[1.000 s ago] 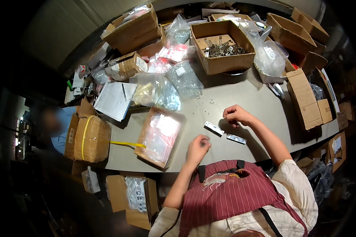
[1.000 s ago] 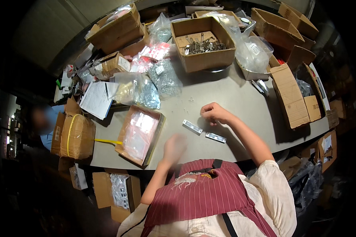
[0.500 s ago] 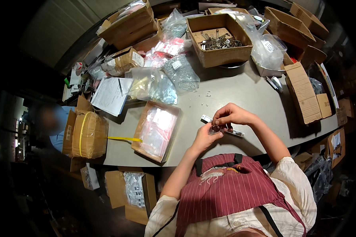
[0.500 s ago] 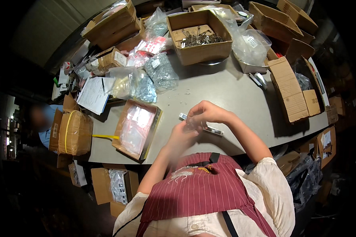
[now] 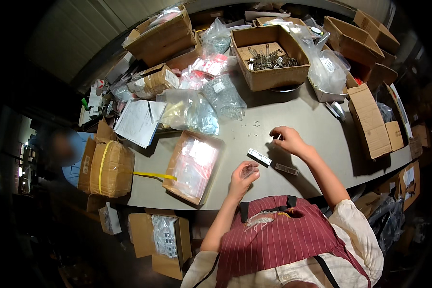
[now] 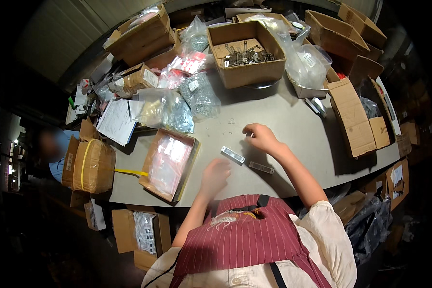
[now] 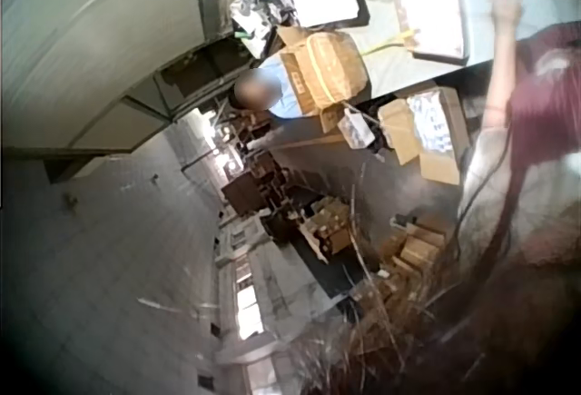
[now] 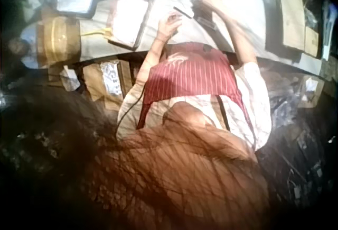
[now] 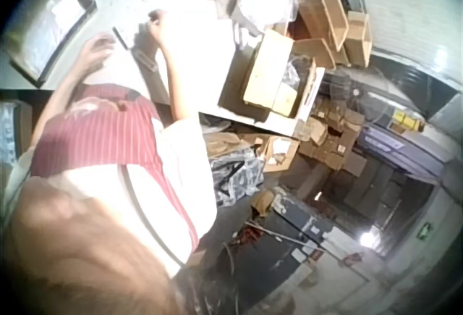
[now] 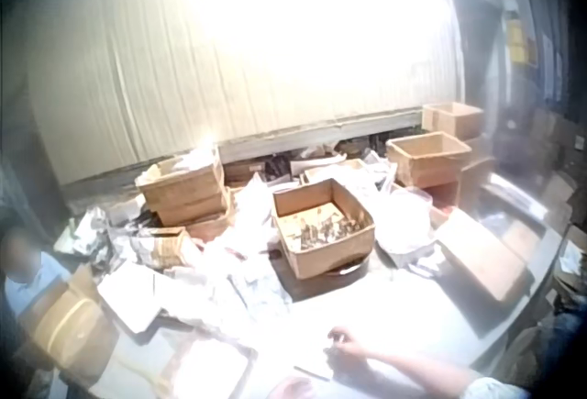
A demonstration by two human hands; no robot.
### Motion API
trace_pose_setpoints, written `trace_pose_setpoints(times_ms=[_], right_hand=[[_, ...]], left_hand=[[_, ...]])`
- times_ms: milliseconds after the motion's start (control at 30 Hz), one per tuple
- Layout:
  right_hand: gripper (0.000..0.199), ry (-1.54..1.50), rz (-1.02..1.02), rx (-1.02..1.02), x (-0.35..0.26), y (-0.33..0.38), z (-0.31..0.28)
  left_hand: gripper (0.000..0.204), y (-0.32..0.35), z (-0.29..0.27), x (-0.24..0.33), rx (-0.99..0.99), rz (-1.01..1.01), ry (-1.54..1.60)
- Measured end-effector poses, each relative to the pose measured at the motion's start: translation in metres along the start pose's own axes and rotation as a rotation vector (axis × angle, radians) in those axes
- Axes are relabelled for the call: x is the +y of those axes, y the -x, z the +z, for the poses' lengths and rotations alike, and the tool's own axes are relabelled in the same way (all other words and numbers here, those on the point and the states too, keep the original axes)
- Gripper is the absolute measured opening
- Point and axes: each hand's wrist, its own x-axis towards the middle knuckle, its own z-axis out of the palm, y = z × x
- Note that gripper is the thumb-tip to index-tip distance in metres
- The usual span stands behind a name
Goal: The person stands at a cluttered workbench in a warehouse, picking up small white rectangular components and placing them into clear plastic bags. They handle the items one by one, occasionally adjusting the bags or moving other boxes on the table. Another person is visible in the background working on a separate task.
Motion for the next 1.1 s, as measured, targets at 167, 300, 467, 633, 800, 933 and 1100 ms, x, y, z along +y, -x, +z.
trace_pose_setpoints(times_ms=[167,300,467,633,800,933,1100], right_hand=[[0.029,-0.033,-0.072,-0.167,0.016,-0.010,0.030],[0.022,0.059,-0.119,-0.200,0.011,-0.027,0.054],[0.022,0.024,-0.052,-0.179,0.022,-0.026,0.064],[0.024,-0.158,0.114,-0.050,0.028,-0.015,0.064],[0.018,-0.166,-0.248,0.140,0.002,0.014,0.050],[0.015,-0.046,-0.626,0.120,-0.042,0.040,0.027],[0.018,-0.118,-0.447,0.185,-0.025,0.036,0.041]], left_hand=[[0.033,0.012,-0.015,0.001,0.091,-0.122,0.180],[0.032,0.004,-0.011,-0.006,0.050,-0.044,0.149],[0.032,-0.014,0.013,0.003,-0.013,0.087,-0.139],[0.034,-0.041,0.019,-0.031,0.023,0.322,-0.500],[0.046,-0.043,0.016,-0.038,0.000,0.288,-0.518],[0.053,-0.041,0.008,-0.046,0.004,0.215,-0.331],[0.043,-0.032,0.009,-0.026,-0.030,0.082,0.045]])
